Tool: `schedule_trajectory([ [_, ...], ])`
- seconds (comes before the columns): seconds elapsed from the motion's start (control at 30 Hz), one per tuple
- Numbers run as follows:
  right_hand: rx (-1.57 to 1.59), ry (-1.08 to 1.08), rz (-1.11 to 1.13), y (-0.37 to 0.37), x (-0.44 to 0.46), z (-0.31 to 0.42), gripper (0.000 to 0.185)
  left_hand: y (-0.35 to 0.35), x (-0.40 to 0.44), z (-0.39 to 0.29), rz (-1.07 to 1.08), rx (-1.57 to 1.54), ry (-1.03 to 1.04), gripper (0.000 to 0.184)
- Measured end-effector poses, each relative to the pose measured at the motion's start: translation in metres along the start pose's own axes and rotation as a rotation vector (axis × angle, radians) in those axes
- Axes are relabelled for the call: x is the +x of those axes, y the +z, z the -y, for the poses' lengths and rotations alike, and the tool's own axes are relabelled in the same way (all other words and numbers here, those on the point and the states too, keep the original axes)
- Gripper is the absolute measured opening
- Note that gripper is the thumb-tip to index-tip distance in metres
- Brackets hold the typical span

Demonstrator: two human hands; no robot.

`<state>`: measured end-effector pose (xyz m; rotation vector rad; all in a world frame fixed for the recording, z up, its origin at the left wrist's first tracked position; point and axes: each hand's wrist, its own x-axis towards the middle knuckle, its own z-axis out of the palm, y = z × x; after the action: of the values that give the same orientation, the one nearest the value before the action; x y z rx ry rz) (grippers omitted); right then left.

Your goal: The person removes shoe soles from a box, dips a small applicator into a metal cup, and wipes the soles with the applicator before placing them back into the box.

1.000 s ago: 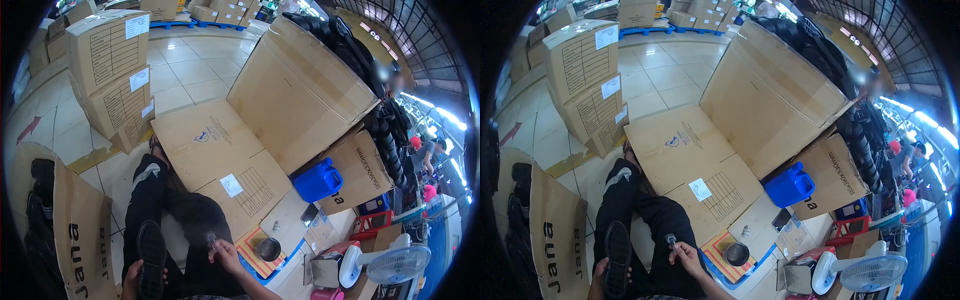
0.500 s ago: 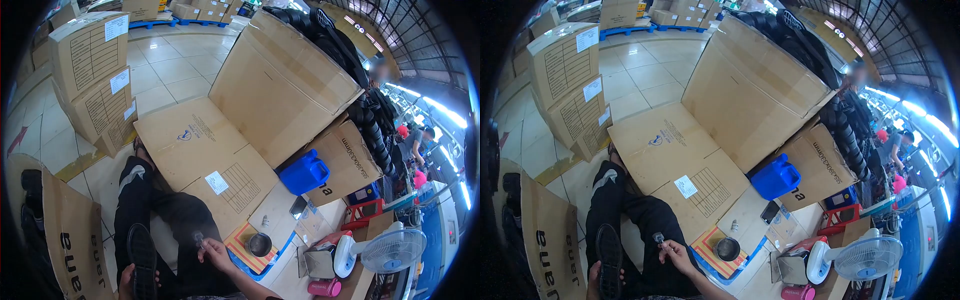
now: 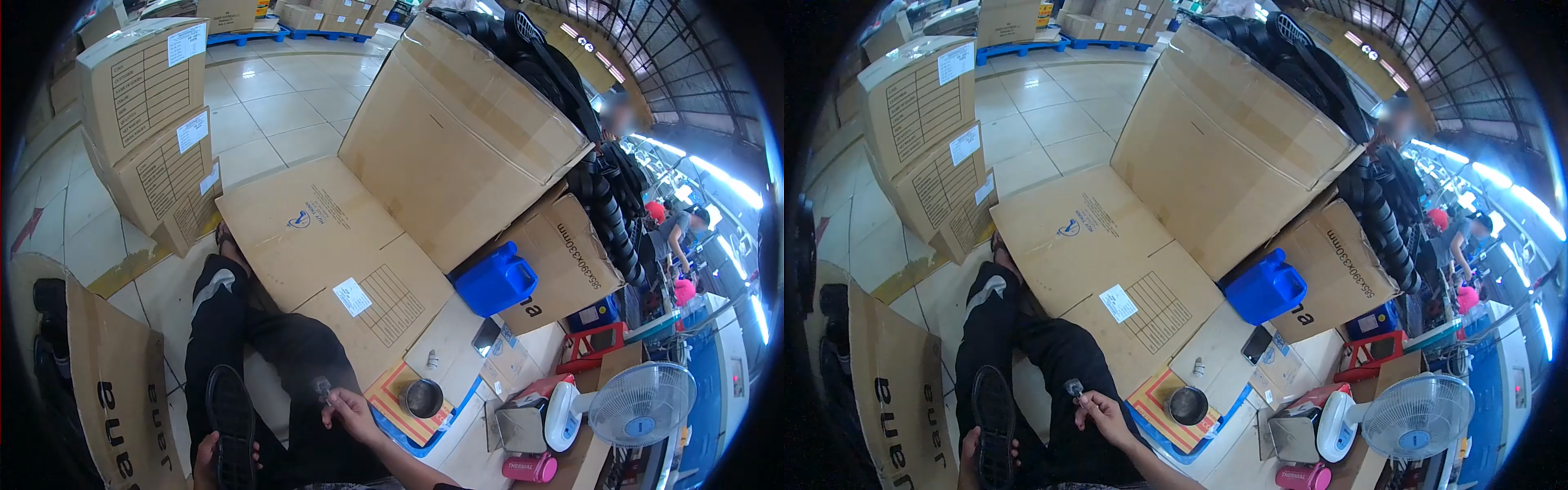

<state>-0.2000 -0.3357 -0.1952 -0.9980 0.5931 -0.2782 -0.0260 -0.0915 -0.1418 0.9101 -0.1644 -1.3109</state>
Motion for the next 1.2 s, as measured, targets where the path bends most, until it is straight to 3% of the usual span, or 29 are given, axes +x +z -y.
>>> schedule_trajectory([
  [0.03,-0.013,0.008,-0.001,0.001,0.000,0.002,0.034,-0.001,0.000,0.000,0.000,0.000,-0.001,0.067],
  [0.1,-0.027,0.016,-0.002,0.001,-0.001,0.003,0.034,-0.002,0.002,-0.001,-0.118,-0.206,-0.220,0.059],
  [0.23,-0.035,0.000,0.005,0.003,-0.001,0.005,0.035,0.000,0.003,-0.001,-0.055,-0.256,-0.173,0.053],
  [0.3,-0.039,-0.006,0.012,0.003,-0.001,0.006,0.035,0.010,0.002,-0.008,-0.185,-0.290,-0.261,0.051],
  [0.5,-0.004,-0.004,0.017,0.001,0.000,0.004,0.031,0.021,-0.002,-0.015,-0.249,-0.230,-0.248,0.047],
  [0.63,-0.017,-0.016,0.023,0.001,0.000,0.004,0.032,0.007,0.000,-0.008,-0.118,-0.177,-0.163,0.050],
  [0.7,-0.020,-0.016,0.023,0.002,0.000,0.005,0.032,0.003,0.003,-0.005,-0.145,-0.466,-0.352,0.054],
  [1.2,-0.062,-0.001,0.027,0.002,-0.001,0.009,0.031,0.004,0.002,-0.006,-0.175,-0.311,-0.249,0.053],
])
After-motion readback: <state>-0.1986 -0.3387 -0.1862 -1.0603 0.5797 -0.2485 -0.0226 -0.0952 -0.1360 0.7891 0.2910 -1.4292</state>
